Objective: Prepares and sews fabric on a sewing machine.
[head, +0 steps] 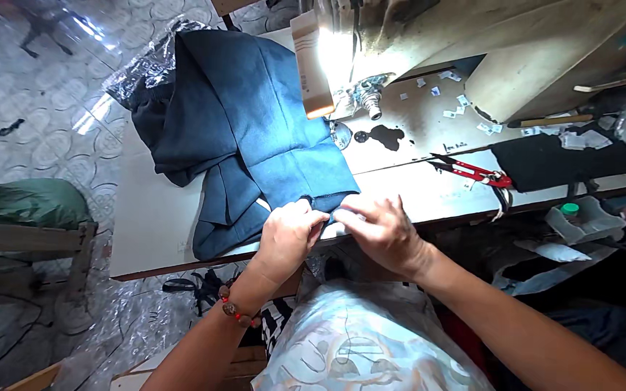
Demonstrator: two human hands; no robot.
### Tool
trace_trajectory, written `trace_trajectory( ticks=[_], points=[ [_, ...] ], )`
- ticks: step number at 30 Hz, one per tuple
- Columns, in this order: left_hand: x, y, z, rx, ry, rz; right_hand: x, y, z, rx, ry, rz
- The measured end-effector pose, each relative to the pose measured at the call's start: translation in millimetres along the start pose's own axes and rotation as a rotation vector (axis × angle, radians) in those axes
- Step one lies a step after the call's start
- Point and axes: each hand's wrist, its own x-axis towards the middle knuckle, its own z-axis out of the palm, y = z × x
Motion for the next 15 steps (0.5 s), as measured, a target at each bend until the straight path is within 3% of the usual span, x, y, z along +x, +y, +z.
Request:
trace_trajectory(
  ticks=[2, 5, 10, 12, 15],
  points=[
    [7.8, 0.3, -5.7, 0.043, -0.055, 0.028, -6.0, -12.9, 4.4, 0.036, -0.103, -0.013],
    [32.6, 0.7, -21.3, 0.123, -0.269, 0.126, -17.6, -24.2, 10.6, -0.001, -0.238, 0.082],
    [83.4, -17.5, -27.9, 0.137, -0.444, 0.679, -21.8, -26.0, 10.3, -0.077, -0.288, 0.102],
    [91.8, -32.5, -27.2, 0.138, -0.551, 0.661, -16.0, -12.6, 9.9, -0.046, -0.307, 0.066],
    [83.4, -44.2, -27.3, 0.219, -0.642, 0.327, 3.1, 27.6, 13.2, 0.052, -0.31, -0.028]
  ],
)
